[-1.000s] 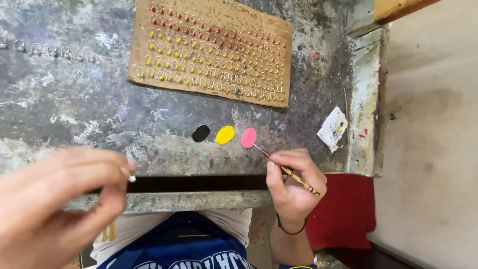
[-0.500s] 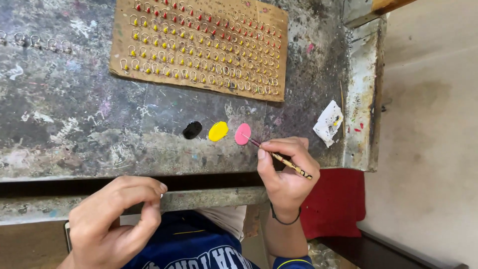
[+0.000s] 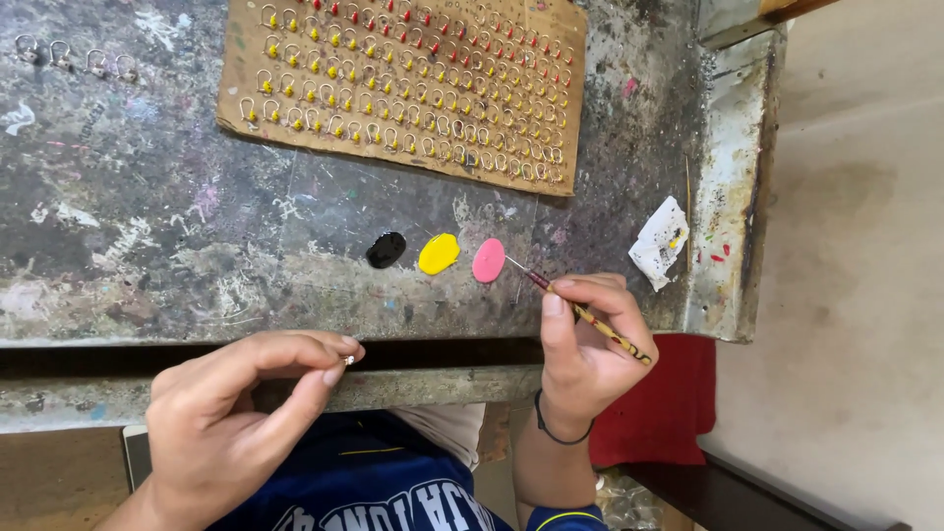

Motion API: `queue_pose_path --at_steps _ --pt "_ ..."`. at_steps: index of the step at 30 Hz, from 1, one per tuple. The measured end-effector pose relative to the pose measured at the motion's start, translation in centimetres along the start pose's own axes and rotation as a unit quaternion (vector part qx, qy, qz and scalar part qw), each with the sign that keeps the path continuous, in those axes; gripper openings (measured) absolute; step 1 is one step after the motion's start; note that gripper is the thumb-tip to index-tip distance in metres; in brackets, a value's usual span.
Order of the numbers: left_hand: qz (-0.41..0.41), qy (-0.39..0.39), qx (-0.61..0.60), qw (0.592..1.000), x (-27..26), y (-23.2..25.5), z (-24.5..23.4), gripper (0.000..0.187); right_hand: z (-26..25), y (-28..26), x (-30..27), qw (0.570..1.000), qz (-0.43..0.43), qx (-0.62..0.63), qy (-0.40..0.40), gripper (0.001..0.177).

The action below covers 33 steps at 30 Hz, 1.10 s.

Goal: The person is using a fine brush to apply paint to small jewelry components held in their hand.

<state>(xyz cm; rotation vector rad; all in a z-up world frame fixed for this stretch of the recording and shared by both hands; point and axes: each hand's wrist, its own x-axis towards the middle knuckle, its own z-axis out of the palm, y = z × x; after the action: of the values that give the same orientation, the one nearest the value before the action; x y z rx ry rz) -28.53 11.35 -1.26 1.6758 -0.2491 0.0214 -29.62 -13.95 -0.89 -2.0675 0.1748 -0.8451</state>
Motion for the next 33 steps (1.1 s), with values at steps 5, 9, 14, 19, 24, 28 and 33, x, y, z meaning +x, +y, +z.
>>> queue_pose_path --at_steps 5,9,14,19,24,28,33 --pt "-0.001 -0.027 0.01 1.0 0.5 0.1 0.0 0.004 -0.4 0.5 -0.7 0.999 -0.006 0.037 0.026 0.015" --pt "-0.036 -0.028 -0.046 0.998 0.4 -0.1 0.0 0.003 0.5 -1.2 -4.6 0.973 -0.02 0.231 0.011 0.012" --pt "-0.003 -0.041 -0.052 0.998 0.5 -0.7 -0.4 0.008 3.1 -3.6 -8.2 0.938 0.109 0.323 -0.06 0.016" --pt "0.01 -0.039 -0.016 0.999 0.6 -0.7 -0.3 0.009 4.1 -4.8 -7.6 0.93 0.131 0.322 -0.116 0.016" --pt "0.068 -0.022 0.002 0.997 0.3 -1.2 0.2 0.007 4.3 -4.2 -7.7 0.928 0.134 0.325 -0.126 0.017" --pt "0.095 -0.014 0.003 0.995 0.2 -1.4 0.4 0.008 4.3 -4.0 -7.6 0.932 0.135 0.31 -0.132 0.018" --pt "0.107 -0.021 0.013 0.994 0.3 -1.5 0.2 0.01 4.4 -4.0 -7.7 0.934 0.144 0.299 -0.132 0.018"
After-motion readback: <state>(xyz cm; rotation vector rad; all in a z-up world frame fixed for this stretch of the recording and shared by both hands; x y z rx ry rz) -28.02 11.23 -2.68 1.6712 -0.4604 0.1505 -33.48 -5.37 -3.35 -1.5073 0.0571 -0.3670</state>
